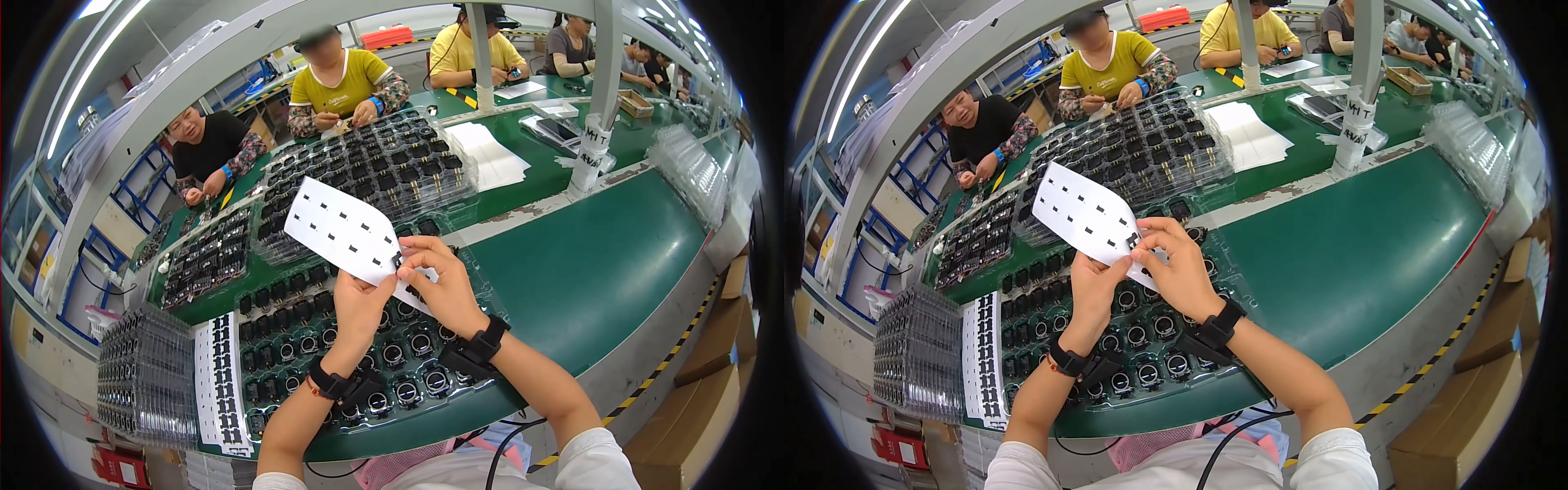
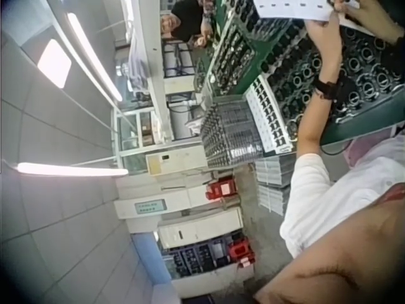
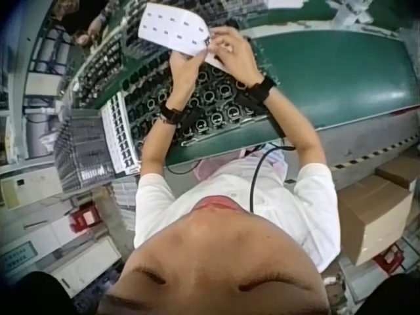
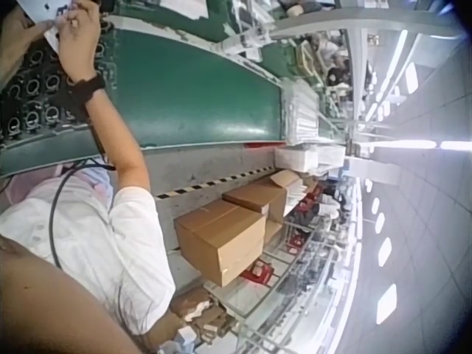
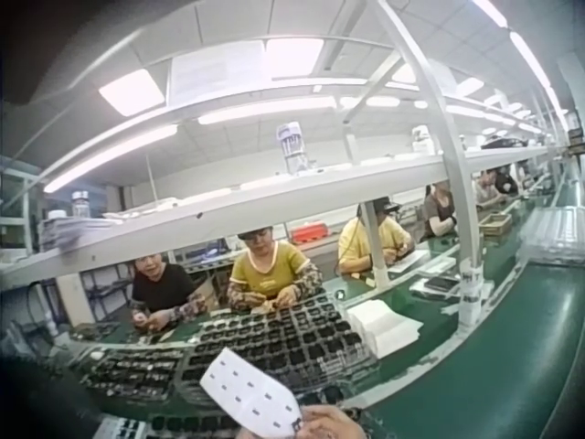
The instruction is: The person peels a sticker from a sheet, presses it onto a black component, and places the component into a tray before repeating the process.
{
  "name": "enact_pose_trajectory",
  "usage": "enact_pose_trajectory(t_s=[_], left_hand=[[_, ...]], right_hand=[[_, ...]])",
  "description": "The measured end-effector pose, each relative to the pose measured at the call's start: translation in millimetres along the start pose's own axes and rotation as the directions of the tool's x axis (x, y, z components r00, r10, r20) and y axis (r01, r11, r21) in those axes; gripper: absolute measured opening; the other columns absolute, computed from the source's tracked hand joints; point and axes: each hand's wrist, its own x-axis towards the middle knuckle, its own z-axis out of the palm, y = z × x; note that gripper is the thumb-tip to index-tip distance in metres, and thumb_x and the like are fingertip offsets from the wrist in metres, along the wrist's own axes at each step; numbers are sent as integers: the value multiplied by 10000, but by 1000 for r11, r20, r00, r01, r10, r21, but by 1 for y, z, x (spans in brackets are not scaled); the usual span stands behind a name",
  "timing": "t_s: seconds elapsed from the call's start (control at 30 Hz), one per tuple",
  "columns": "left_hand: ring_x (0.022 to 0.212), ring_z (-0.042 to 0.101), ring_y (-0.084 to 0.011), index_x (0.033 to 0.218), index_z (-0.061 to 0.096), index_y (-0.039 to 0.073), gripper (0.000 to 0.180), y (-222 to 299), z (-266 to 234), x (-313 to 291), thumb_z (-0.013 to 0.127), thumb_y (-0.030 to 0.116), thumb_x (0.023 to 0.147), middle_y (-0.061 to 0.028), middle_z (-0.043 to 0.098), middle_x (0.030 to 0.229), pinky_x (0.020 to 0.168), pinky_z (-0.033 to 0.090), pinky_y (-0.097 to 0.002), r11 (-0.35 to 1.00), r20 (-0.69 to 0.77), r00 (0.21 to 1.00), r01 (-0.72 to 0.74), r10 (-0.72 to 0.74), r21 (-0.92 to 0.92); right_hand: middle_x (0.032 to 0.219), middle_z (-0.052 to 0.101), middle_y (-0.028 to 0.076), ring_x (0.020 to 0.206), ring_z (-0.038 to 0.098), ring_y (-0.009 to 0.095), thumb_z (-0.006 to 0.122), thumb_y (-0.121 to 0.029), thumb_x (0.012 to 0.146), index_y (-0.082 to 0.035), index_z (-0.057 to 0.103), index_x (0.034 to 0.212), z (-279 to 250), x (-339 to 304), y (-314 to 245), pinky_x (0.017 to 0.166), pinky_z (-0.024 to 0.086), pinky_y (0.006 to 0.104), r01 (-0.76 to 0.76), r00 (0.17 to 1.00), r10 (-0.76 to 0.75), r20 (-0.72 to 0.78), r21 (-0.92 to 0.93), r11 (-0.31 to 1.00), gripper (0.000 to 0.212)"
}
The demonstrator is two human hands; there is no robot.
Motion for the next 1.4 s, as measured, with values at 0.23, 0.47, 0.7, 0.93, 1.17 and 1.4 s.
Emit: enact_pose_trajectory(t_s=[0.23,0.47,0.7,0.93,1.17,1.4], left_hand=[[947,619,-163,1163,441,-39,404,2,1,0,579,-87,786,-122,605,1073,799,512,-278,999,-25,999,-38,37,-22],[921,618,-150,1150,461,-39,393,1,-1,1,570,-89,776,-109,610,1054,768,504,-265,998,-17,998,-67,66,-19],[908,616,-143,1135,475,-40,382,2,0,0,568,-85,768,-106,611,1047,760,498,-260,998,-24,998,-64,64,-18],[908,611,-140,1132,477,-36,382,2,2,1,564,-85,763,-103,609,1045,769,491,-258,998,-34,997,-64,64,-16],[925,612,-148,1130,478,-33,376,-2,1,5,568,-87,769,-102,607,1059,790,493,-269,999,-43,999,-35,33,-40],[939,630,-188,1154,473,-34,374,-4,-9,34,623,-27,812,-111,615,1086,792,526,-314,895,373,867,413,-330,-168]], right_hand=[[1161,590,94,971,565,175,653,-74,809,-9,654,817,2,0,1,830,441,301,-139,990,130,56,195,971,65],[1166,589,87,911,562,125,641,-74,830,-2,659,821,3,1,1,806,440,262,-219,975,199,96,299,929,74],[1186,573,85,916,556,112,626,-59,846,5,654,833,2,1,3,822,452,266,-261,965,232,121,356,897,71],[1216,544,76,960,550,104,603,-31,859,-1,641,837,-1,1,3,870,449,272,-315,949,269,167,423,850,52],[1108,586,62,911,551,92,569,-49,892,-14,590,881,1,1,12,830,446,256,-230,970,239,45,501,835,42],[921,579,32,784,518,94,551,-76,913,-26,551,932,-5,1,-11,706,429,242,-51,933,148,-328,287,956,53]])
